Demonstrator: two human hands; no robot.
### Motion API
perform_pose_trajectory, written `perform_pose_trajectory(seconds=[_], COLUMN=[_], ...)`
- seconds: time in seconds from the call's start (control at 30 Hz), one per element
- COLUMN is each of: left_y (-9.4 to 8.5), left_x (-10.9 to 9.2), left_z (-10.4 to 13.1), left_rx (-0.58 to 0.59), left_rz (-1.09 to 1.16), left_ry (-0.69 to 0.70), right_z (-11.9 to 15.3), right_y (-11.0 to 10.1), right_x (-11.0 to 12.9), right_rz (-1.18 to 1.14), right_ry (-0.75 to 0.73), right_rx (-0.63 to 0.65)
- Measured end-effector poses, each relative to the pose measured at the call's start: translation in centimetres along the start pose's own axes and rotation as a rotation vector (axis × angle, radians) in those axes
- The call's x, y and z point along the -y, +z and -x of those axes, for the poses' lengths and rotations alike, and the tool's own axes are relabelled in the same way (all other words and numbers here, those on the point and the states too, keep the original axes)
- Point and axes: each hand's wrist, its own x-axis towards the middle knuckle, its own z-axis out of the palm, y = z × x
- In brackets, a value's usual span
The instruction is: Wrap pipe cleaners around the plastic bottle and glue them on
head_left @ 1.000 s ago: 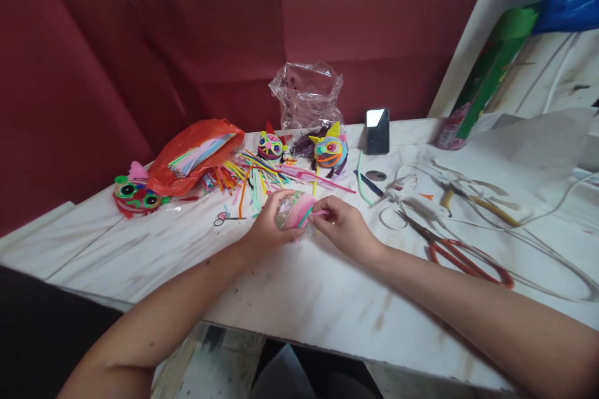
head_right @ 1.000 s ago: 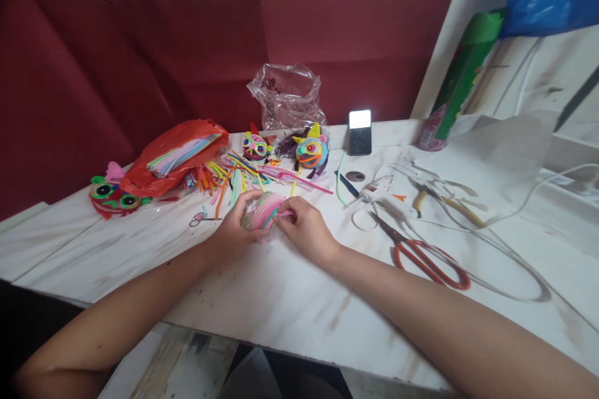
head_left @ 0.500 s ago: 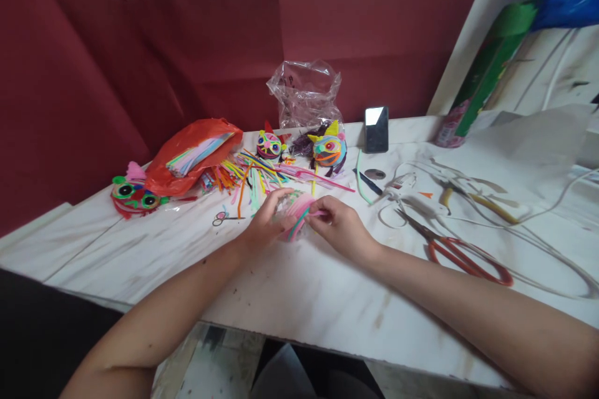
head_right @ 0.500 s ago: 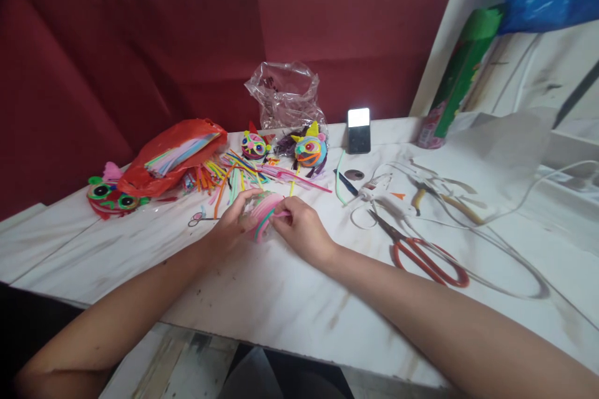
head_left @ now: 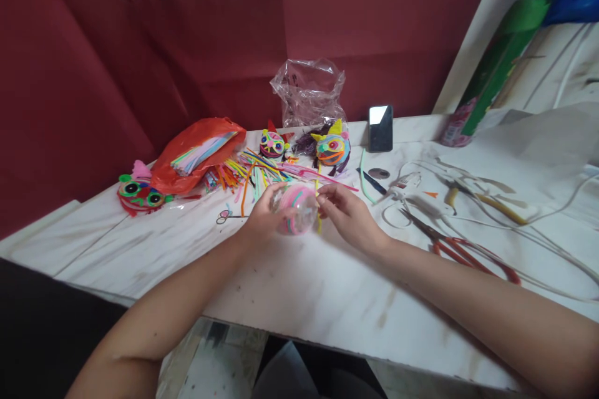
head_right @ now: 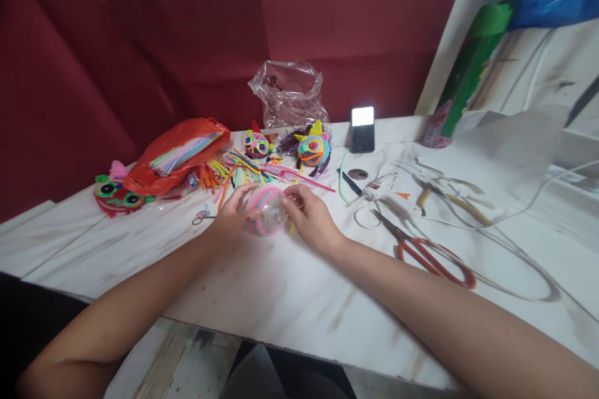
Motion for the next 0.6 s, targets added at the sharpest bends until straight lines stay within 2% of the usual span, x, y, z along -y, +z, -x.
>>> perform_pose_trajectory(seconds=[0.13,0.27,0.47,0.53,0.6], left_y=[-0.6,-0.8,-0.8,-0.8,-0.8], left_x=[0.8,0.9,1.0,1.2,1.2], left_z=[-1.0,-1.3,-1.4,-1.2,-0.9], left_rx=[-0.059,-0.049,-0.026,-0.04,-0.069], left_rz=[0.372,0.539,0.524,0.439,0.265], left_ry=[-0.116,-0.174,-0.196,-0.149,-0.038], right_z=[-0.4,-0.4,-0.4,-0.4,-0.2], right_y=[-0.4,-0.4,-0.5,-0.6,-0.7], right_x=[-0.4,-1.4,-2.2,-2.0,-1.3], right_rz=[-0.039,-0.003,0.014,0.019,0.048], right_ry=[0.054,0.095,0.108,0.091,0.03], right_rx=[-0.061,-0.029,-0.031,-0.046,-0.074])
